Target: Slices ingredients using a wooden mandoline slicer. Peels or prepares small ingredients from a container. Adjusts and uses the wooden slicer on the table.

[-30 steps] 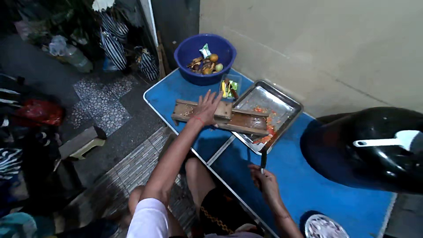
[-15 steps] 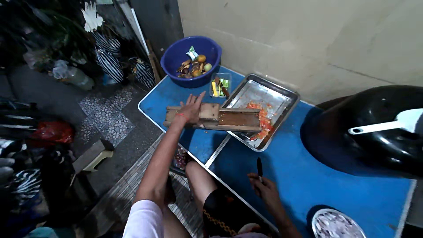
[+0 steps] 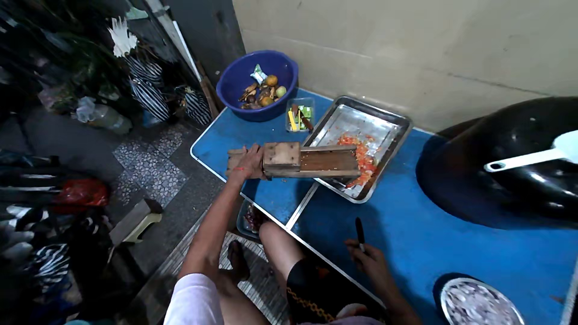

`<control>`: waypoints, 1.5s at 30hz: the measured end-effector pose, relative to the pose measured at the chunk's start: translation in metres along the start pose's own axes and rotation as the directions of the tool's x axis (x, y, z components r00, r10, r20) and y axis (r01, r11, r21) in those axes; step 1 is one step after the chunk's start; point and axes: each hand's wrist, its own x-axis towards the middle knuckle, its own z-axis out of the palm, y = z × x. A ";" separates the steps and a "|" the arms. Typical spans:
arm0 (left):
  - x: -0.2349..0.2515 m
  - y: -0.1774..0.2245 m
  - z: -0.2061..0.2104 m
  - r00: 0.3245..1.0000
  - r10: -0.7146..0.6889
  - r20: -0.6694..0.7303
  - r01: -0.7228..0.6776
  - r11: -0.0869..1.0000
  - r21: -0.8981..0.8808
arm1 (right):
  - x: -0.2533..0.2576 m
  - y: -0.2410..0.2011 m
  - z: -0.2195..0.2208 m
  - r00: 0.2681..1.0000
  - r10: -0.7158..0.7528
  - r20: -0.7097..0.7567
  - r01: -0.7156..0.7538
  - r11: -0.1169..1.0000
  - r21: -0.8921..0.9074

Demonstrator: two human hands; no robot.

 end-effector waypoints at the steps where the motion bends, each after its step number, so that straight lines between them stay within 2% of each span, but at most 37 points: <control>1: -0.003 -0.003 0.003 0.999 0.032 -0.034 -0.032 0.999 -0.016 | -0.001 -0.001 0.001 1.000 0.007 -0.001 -0.007 1.000 -0.009; 3: -0.010 -0.009 0.013 0.992 0.064 -0.106 -0.072 0.995 -0.074 | -0.002 -0.003 0.004 1.000 0.018 0.006 -0.018 1.000 -0.026; 9: -0.037 -0.010 0.032 0.977 0.012 -0.214 -0.052 0.982 -0.181 | 0.002 -0.001 0.010 0.999 0.008 0.054 -0.005 0.998 -0.057; 16: -0.069 0.002 0.031 0.964 -0.142 -0.223 0.082 0.962 -0.259 | 0.013 -0.021 0.029 0.993 -0.045 0.110 0.049 0.998 -0.033; 23: -0.089 0.038 0.030 0.944 -0.326 -0.053 0.291 0.897 -0.332 | 0.042 -0.049 0.067 0.976 -0.184 0.113 0.178 0.982 0.066; 26: -0.100 0.053 0.027 0.925 -0.378 -0.049 0.346 0.887 -0.306 | 0.054 -0.055 0.085 0.974 -0.212 0.083 0.198 0.969 0.151; 31: -0.116 0.079 0.018 0.891 -0.453 -0.001 0.435 0.857 -0.277 | 0.052 -0.076 0.103 0.980 -0.181 0.078 0.156 0.955 0.253; 35: -0.126 0.101 0.012 0.868 -0.492 0.062 0.492 0.840 -0.229 | 0.045 -0.083 0.109 0.973 -0.226 0.057 0.192 0.915 0.355; 38: -0.131 0.116 0.010 0.847 -0.523 0.097 0.530 0.814 -0.237 | 0.042 -0.081 0.107 0.972 -0.230 0.038 0.203 0.916 0.346; 45: -0.140 0.142 0.010 0.834 -0.544 0.093 0.551 0.809 -0.206 | 0.034 -0.076 0.106 0.992 -0.130 0.001 0.123 0.943 0.310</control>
